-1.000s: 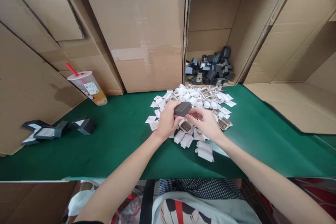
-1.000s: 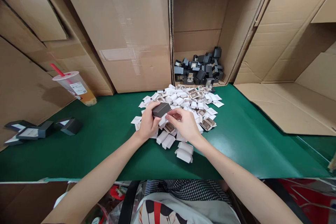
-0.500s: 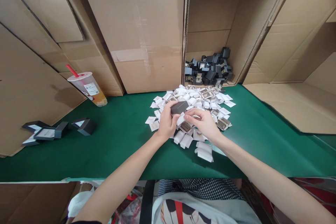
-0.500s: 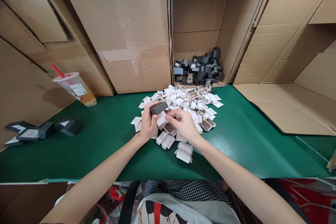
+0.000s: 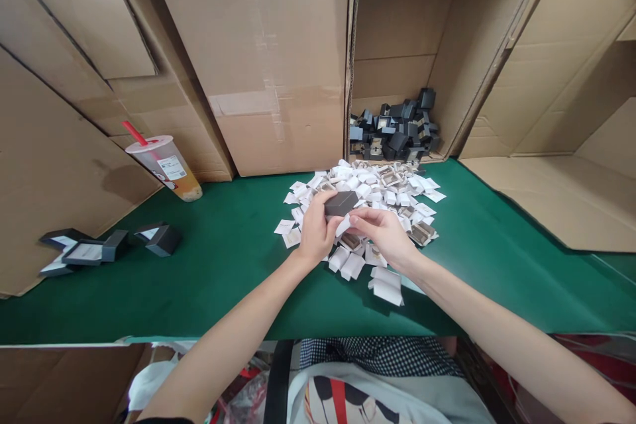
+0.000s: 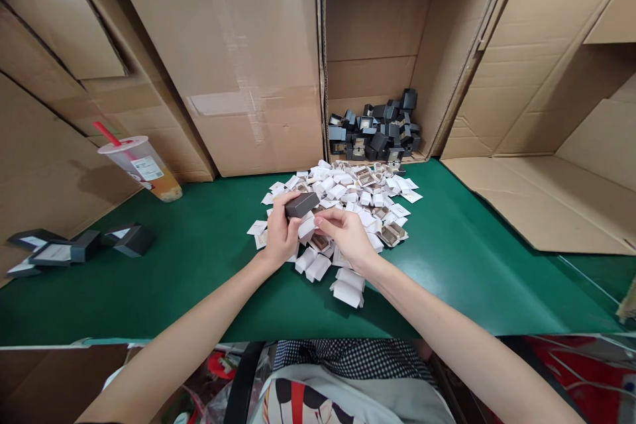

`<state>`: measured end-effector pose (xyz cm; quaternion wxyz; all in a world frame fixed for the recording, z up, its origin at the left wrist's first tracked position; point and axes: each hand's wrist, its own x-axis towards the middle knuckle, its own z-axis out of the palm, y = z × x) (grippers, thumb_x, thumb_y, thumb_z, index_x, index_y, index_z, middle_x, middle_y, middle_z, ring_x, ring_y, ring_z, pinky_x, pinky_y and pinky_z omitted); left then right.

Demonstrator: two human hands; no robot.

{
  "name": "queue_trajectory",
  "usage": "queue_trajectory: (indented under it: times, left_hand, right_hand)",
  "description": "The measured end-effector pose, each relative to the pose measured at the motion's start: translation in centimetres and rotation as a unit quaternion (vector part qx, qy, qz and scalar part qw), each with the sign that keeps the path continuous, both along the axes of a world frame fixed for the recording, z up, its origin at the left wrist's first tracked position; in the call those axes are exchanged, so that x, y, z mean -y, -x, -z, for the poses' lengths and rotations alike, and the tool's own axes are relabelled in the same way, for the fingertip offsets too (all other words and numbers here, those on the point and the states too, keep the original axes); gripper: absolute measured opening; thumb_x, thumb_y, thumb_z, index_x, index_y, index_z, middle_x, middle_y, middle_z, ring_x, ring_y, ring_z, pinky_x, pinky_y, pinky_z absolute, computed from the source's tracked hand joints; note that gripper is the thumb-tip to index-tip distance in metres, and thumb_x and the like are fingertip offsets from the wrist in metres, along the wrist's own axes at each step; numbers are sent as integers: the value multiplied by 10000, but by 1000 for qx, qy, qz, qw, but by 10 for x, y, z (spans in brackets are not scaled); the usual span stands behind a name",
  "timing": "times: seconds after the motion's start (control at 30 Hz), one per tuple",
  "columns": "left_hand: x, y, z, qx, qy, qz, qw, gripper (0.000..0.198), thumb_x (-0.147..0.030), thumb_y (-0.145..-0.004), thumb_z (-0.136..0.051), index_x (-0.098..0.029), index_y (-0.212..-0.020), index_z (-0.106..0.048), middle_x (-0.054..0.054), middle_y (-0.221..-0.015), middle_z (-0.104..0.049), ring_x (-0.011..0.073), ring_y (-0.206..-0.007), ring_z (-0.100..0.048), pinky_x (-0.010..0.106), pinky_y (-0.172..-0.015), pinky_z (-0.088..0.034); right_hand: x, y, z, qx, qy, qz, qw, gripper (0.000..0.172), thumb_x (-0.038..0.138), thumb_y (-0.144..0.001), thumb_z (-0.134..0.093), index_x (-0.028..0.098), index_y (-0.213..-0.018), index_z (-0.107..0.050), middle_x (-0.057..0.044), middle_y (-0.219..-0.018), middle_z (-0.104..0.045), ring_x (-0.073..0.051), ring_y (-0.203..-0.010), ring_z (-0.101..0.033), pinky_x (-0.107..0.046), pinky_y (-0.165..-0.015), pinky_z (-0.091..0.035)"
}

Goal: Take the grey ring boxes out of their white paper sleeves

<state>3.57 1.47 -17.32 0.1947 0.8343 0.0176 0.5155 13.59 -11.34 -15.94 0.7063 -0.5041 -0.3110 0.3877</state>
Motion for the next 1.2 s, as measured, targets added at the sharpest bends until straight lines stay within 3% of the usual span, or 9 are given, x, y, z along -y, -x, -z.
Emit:
queue_trajectory:
  times: [0.33, 0.5, 0.63, 0.9, 1.1, 1.2]
  left_hand:
    - [3, -4, 6, 24, 115, 43, 992, 457, -536, -930, -339, -201, -1222, -445, 128, -1132, -588, 237, -1005, -606, 392, -840, -492]
    - [3, -5, 7, 29, 150, 64, 986, 490, -578, -916, -329, -208, -1217, -444, 128, -1137, -586, 248, -1036, -601, 415, -868, -483]
    - [5, -5, 6, 25, 173, 62, 983, 497, -584, -921, -301, -207, -1216, -439, 127, -1128, -590, 254, -1061, -594, 418, -877, -476]
    - [9, -8, 2, -10, 184, 74, 980, 447, -536, -944, -292, -213, -1232, -401, 135, -1213, -537, 237, -1108, -550, 408, -914, -450]
    - [10, -5, -1, 3, 112, 55, 992, 448, -544, -937, -308, -207, -1213, -413, 111, -1104, -559, 204, -953, -584, 356, -820, -469]
    - [9, -4, 0, 10, 81, 40, 996, 455, -541, -942, -290, -205, -1225, -408, 117, -1112, -563, 210, -974, -584, 360, -830, -464]
  right_hand:
    - [0, 2, -2, -97, -22, -51, 994, 201, 336, -651, -806, 170, -709, -709, -44, -819, -697, -162, -788, -658, -406, -919, -517]
    - [0, 6, -6, -107, -24, -31, 993, 241, 335, -618, -819, 171, -684, -655, -13, -756, -661, -138, -733, -640, -380, -866, -541]
    - [-2, 7, -6, -102, -38, -4, 994, 294, 303, -605, -818, 195, -778, -605, 2, -847, -635, -136, -747, -637, -383, -826, -558]
    - [-1, 11, -11, 48, -24, 74, 996, 277, 419, -692, -718, 206, -800, -579, -16, -884, -587, -136, -748, -581, -303, -700, -566]
    - [2, 11, -11, 101, -11, 83, 991, 271, 439, -716, -704, 201, -806, -611, -37, -910, -630, -147, -710, -597, -334, -707, -551]
    - [1, 12, -10, 98, -6, 79, 992, 293, 454, -705, -713, 203, -823, -620, -38, -901, -641, -151, -705, -604, -338, -717, -548]
